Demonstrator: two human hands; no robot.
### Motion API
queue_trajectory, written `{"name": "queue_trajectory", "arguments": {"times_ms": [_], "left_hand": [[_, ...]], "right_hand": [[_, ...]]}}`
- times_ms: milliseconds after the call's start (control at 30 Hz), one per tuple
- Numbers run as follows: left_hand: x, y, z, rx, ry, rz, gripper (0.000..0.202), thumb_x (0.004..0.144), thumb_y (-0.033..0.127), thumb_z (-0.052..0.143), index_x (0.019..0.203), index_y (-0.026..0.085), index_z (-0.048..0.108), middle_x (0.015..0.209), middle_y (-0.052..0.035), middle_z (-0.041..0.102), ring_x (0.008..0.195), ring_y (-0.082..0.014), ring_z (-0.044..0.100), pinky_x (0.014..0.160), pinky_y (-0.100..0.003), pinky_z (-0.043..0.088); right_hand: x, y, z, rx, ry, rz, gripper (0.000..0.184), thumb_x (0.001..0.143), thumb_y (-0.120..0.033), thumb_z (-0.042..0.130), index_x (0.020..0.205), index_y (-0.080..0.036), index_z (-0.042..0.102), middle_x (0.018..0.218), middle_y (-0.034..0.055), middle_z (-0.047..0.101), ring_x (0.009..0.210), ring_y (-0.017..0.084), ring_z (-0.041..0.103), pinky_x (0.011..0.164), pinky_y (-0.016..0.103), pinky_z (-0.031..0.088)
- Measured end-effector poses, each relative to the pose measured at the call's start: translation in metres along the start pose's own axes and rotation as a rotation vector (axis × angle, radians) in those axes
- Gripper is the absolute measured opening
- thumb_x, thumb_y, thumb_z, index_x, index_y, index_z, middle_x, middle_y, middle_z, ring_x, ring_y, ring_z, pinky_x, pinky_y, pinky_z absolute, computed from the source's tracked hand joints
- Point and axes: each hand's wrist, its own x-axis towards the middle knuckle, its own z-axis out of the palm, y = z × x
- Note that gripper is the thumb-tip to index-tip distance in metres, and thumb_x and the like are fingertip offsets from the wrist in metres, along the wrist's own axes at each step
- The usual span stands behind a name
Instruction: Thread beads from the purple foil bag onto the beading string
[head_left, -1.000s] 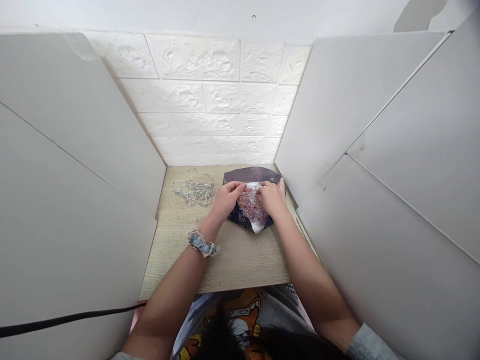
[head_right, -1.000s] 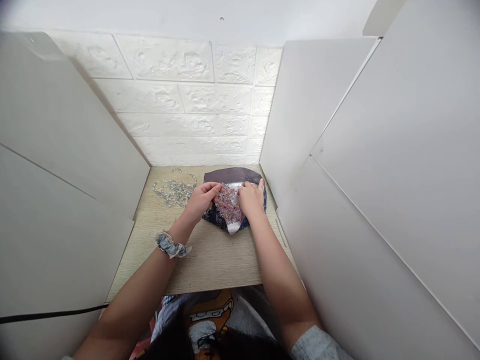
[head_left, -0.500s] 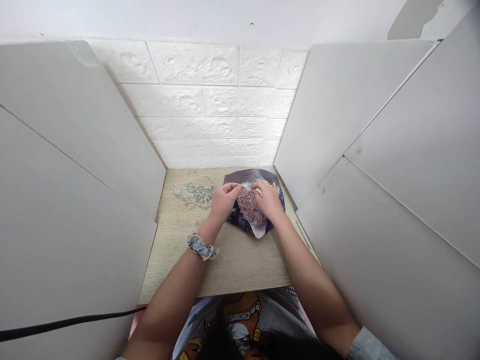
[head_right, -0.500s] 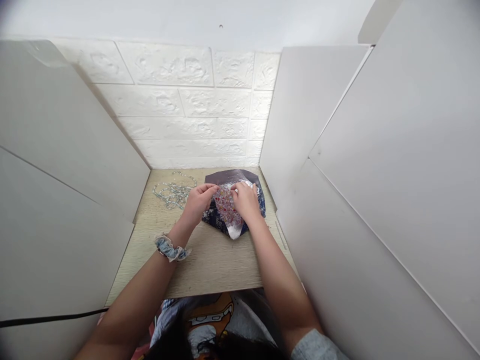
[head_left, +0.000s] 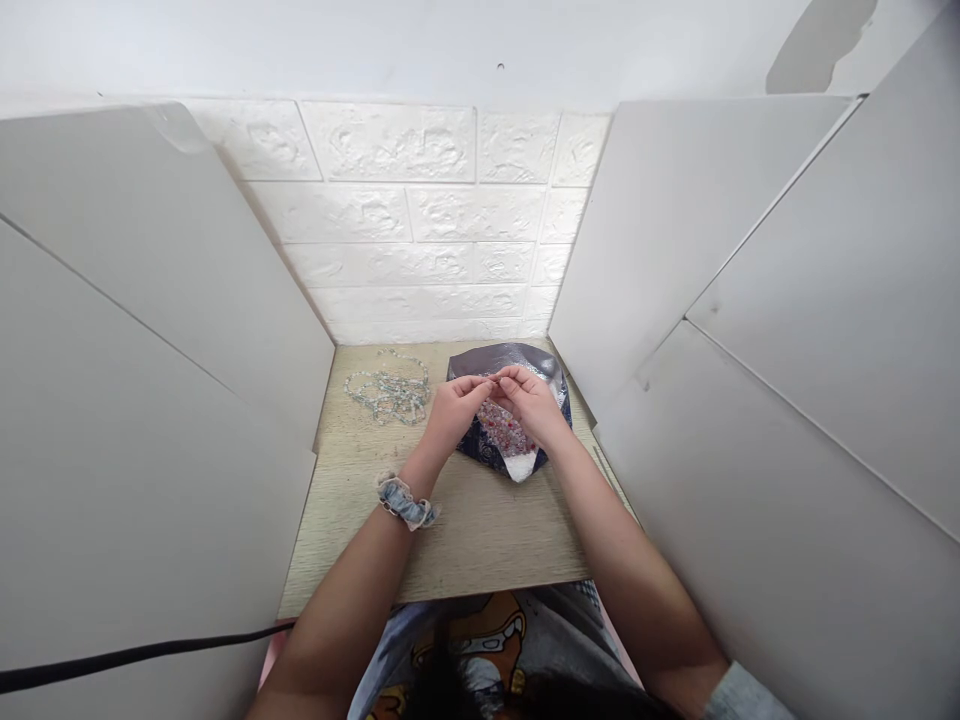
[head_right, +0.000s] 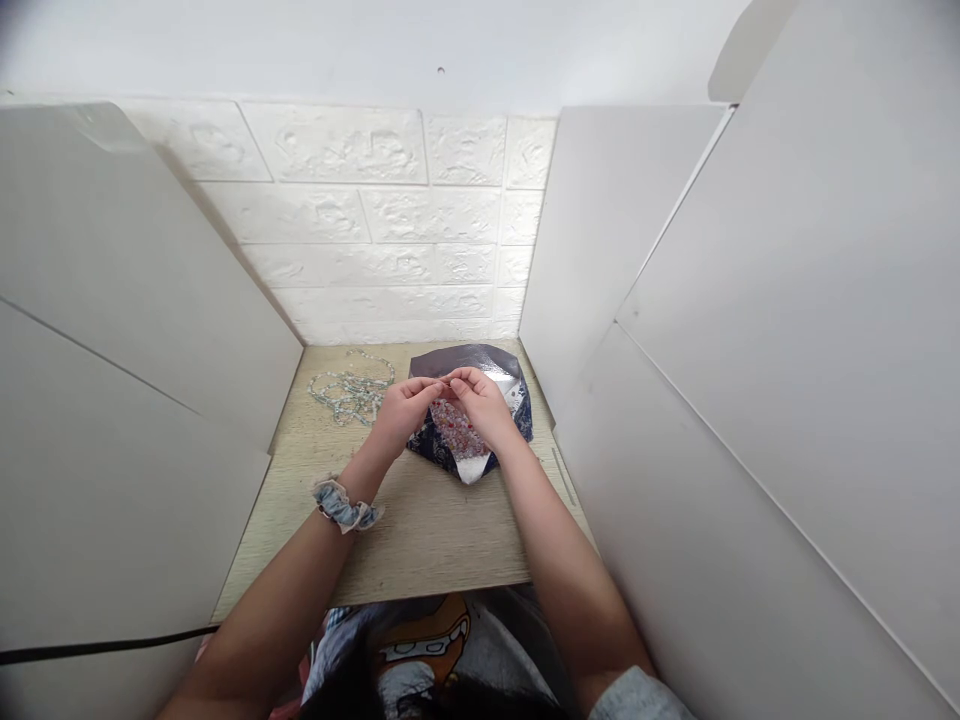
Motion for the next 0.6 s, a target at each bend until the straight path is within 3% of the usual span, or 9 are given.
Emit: {"name": "queue_trajectory", "arguments": {"times_ms": [367,600], "left_hand": [[0.0004,-0.0001,-0.0002,-0.009,0.011,0.033,0.021,0.070,0.030,0.056,0.080,0.015,0.068,0.051,-0.0010,0.058,0.052,-0.0095,0.051,0.048,-0.019,0.037],[0.0009,-0.0015,-0.0008,-0.031,-0.008,0.064,0.023,0.069,0.031,0.057,0.081,0.015,0.067,0.081,-0.0058,0.067,0.071,-0.0132,0.059,0.064,-0.022,0.044]], "right_hand": [[-0.0021,-0.0011,0.0007,0.037,-0.021,0.008,0.021,0.066,-0.030,0.065,0.076,-0.020,0.050,0.081,-0.0024,0.063,0.074,0.008,0.059,0.076,0.024,0.046],[-0.0030,-0.0030,0.0012,0.006,-0.003,0.014,0.026,0.064,-0.033,0.066,0.078,-0.021,0.047,0.080,-0.0028,0.063,0.067,0.008,0.058,0.071,0.025,0.047]]}}
